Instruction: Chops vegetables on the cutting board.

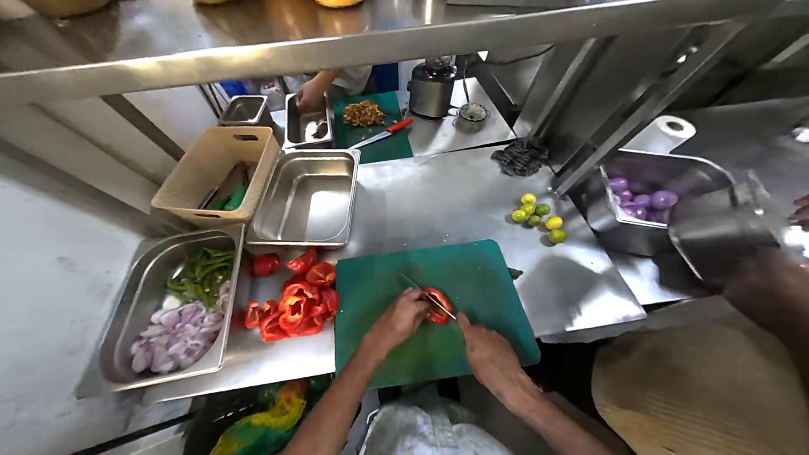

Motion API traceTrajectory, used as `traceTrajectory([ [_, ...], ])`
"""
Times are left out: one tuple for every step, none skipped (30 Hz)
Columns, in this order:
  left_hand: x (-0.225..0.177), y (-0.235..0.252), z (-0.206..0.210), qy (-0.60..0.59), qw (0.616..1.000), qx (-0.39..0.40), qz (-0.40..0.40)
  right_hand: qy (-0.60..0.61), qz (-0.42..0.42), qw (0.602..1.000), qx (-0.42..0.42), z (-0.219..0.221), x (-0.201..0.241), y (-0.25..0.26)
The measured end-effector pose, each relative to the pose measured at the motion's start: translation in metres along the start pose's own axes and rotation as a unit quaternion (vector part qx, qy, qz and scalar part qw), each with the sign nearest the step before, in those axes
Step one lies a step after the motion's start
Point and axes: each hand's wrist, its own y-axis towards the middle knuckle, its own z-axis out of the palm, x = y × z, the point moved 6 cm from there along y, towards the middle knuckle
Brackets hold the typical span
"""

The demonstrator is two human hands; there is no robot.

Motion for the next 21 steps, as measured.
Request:
traceTrajectory([
  [0.001, -0.002, 0.0, -0.006, 1.0, -0.007, 0.003, 0.007, -0.006, 1.0, 0.001, 0.003, 0.002, 0.007],
  [0.001, -0.005, 0.001, -0.009, 1.0, -0.012, 0.007, 0.013, -0.014, 1.0, 0.001, 0.007, 0.003, 0.014],
  [0.002, -0.008, 0.001, -0.011, 1.0, -0.021, 0.013, 0.016, -0.021, 1.0, -0.003, 0.009, 0.003, 0.019],
  [0.001, -0.01, 0.0, -0.015, 0.999, -0.03, 0.019, 0.019, -0.028, 0.999, -0.006, 0.01, 0.002, 0.024],
  [0.001, -0.013, -0.001, -0.017, 0.999, -0.041, 0.024, 0.024, -0.036, 0.999, -0.006, 0.01, -0.001, 0.026],
  [0.001, -0.018, -0.001, -0.017, 0.998, -0.053, 0.027, 0.031, -0.041, 0.999, -0.004, 0.011, -0.005, 0.027],
  [0.002, -0.022, -0.001, -0.013, 0.998, -0.064, 0.027, 0.038, -0.043, 0.998, 0.0, 0.011, -0.009, 0.026],
  [0.002, -0.026, -0.001, -0.005, 0.997, -0.076, 0.026, 0.044, -0.043, 0.998, 0.006, 0.012, -0.012, 0.025],
  [0.003, -0.03, 0.0, 0.005, 0.996, -0.087, 0.025, 0.048, -0.04, 0.998, 0.011, 0.014, -0.017, 0.022],
  [0.004, -0.033, 0.001, 0.012, 0.995, -0.094, 0.023, 0.052, -0.037, 0.998, 0.013, 0.016, -0.022, 0.02],
  [0.005, -0.036, 0.002, 0.017, 0.995, -0.099, 0.022, 0.053, -0.034, 0.998, 0.011, 0.018, -0.027, 0.017],
  [0.004, -0.038, 0.003, 0.022, 0.994, -0.106, 0.023, 0.055, -0.033, 0.998, 0.006, 0.018, -0.031, 0.015],
  [0.003, -0.039, 0.003, 0.028, 0.993, -0.11, 0.028, 0.054, -0.031, 0.998, -0.002, 0.017, -0.032, 0.013],
  [0.002, -0.039, 0.003, 0.035, 0.992, -0.112, 0.036, 0.052, -0.027, 0.998, -0.007, 0.014, -0.033, 0.008],
  [0.0, -0.038, 0.003, 0.039, 0.992, -0.112, 0.045, 0.048, -0.022, 0.999, -0.012, 0.008, -0.031, 0.002],
  [-0.001, -0.036, 0.002, 0.043, 0.992, -0.105, 0.051, 0.041, -0.022, 0.999, -0.015, 0.0, -0.028, -0.005],
  [-0.002, -0.034, 0.001, 0.048, 0.993, -0.096, 0.054, 0.03, -0.025, 0.999, -0.015, -0.006, -0.025, -0.013],
  [-0.003, -0.032, 0.001, 0.053, 0.993, -0.088, 0.055, 0.019, -0.027, 0.999, -0.008, -0.011, -0.02, -0.02],
  [-0.004, -0.03, 0.0, 0.056, 0.994, -0.081, 0.054, 0.009, -0.029, 1.0, 0.004, -0.014, -0.014, -0.027],
  [-0.005, -0.027, 0.0, 0.058, 0.995, -0.07, 0.05, 0.001, -0.03, 0.999, 0.015, -0.013, -0.009, -0.03],
  [-0.006, -0.024, 0.0, 0.062, 0.995, -0.057, 0.045, 0.003, -0.029, 0.999, 0.022, -0.009, -0.005, -0.028],
])
